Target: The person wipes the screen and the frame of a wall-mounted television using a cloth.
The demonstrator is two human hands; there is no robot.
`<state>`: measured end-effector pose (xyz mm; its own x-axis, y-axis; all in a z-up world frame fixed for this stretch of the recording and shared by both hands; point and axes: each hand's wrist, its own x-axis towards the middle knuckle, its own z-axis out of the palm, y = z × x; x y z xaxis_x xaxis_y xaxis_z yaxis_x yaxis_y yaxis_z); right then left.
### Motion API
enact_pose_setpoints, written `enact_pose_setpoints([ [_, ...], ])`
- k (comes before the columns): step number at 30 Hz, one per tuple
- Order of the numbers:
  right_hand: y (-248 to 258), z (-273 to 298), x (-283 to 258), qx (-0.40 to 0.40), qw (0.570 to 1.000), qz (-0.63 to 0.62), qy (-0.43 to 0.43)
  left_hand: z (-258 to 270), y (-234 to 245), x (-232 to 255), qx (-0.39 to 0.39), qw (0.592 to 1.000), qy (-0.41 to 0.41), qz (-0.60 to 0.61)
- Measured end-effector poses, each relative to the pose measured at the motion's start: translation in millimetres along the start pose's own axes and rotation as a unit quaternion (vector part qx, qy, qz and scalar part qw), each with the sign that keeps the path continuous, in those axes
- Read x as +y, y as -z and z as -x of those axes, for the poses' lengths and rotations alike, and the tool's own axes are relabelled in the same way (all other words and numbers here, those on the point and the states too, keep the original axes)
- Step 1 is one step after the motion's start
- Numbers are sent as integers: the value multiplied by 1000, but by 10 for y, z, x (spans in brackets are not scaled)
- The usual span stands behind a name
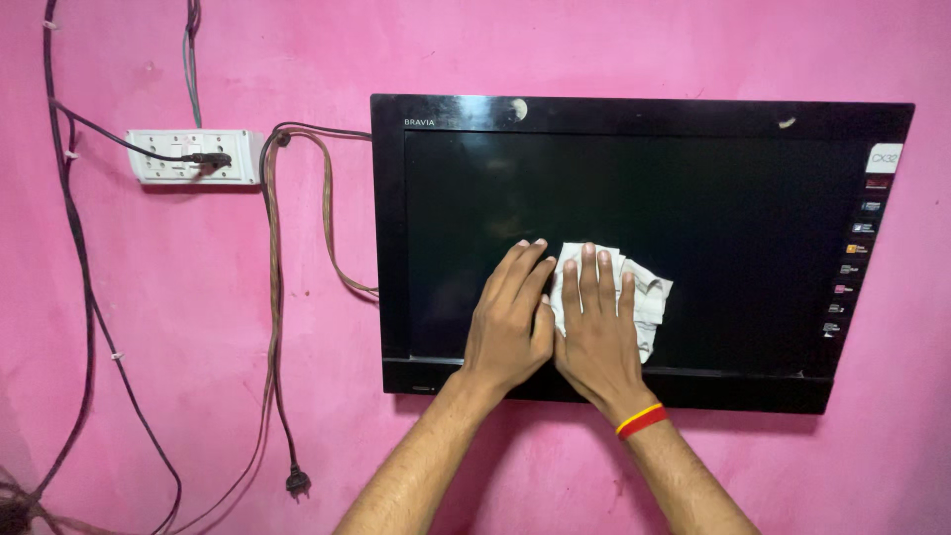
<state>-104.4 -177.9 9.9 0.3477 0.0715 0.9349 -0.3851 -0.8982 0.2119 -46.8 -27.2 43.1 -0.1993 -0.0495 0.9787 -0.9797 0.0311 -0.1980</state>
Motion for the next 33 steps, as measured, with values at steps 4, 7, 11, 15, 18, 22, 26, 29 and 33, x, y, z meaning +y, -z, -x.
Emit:
enact_pose_setpoints([
  [4,86,-240,329,-4,999,51,15,-10,-58,-3,-26,1000,-3,-9],
  [7,177,-381,646,-1,998,58,-15,-19,-87,-37,-37,999,-9,-18],
  [11,305,-476,1040,19,997,7,-80,-30,-72,-117,-34,999,1,-28],
  [15,333,-515,1122,29,991,-12,-128,-46,-52,-154,-24,999,10,-32],
  [18,272,-584,920,48,989,-24,-141,-77,-47,-193,-16,999,11,-30],
  [22,193,-642,375,45,997,-42,-43,-110,-42,-240,-3,999,16,-30],
  [26,162,-527,-133,43,998,-39,22,-85,-20,-296,9,999,22,-35],
  [29,107,-354,-351,-16,993,-14,116,-40,-11,-329,10,999,23,-44],
  [33,-17,-281,-357,-2,975,-97,202,-2,1,-337,4,998,27,-51],
])
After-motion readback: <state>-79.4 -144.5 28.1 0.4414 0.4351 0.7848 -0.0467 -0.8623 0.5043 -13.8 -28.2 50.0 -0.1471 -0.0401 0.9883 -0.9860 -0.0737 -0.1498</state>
